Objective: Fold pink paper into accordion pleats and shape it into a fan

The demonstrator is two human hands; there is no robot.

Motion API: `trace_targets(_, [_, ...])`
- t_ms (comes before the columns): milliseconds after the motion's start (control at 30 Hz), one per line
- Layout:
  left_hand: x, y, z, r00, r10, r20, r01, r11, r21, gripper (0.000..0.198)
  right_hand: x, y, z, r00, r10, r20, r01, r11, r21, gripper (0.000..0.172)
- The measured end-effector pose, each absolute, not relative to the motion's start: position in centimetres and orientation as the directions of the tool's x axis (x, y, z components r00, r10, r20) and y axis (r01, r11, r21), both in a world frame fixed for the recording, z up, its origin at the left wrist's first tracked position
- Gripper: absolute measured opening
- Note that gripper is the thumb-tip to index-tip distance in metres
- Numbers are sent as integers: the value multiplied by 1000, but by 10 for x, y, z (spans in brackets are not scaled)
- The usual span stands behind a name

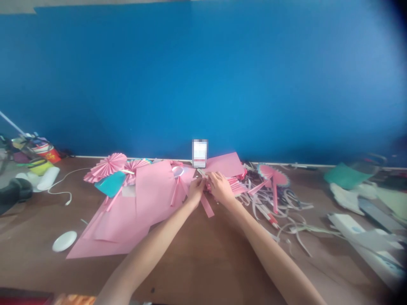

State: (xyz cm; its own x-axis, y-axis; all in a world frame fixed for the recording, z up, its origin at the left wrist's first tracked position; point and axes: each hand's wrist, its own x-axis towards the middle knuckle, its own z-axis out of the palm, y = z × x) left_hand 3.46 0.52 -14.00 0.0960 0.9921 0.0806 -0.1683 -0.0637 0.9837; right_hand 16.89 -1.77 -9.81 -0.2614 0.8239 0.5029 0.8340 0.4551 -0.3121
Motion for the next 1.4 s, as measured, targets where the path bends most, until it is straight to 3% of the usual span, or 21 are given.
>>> trace_targets(533, [36,3,-142,110,991,71,-142,-55,988,34,167,-18,-94,-325,831,451,849,466,-248,40])
trace_targets(1400, [34,4,-138,55,995,77,-104,-71,992,32,173,-15,-99,-389,779,492,841,518,-156,33])
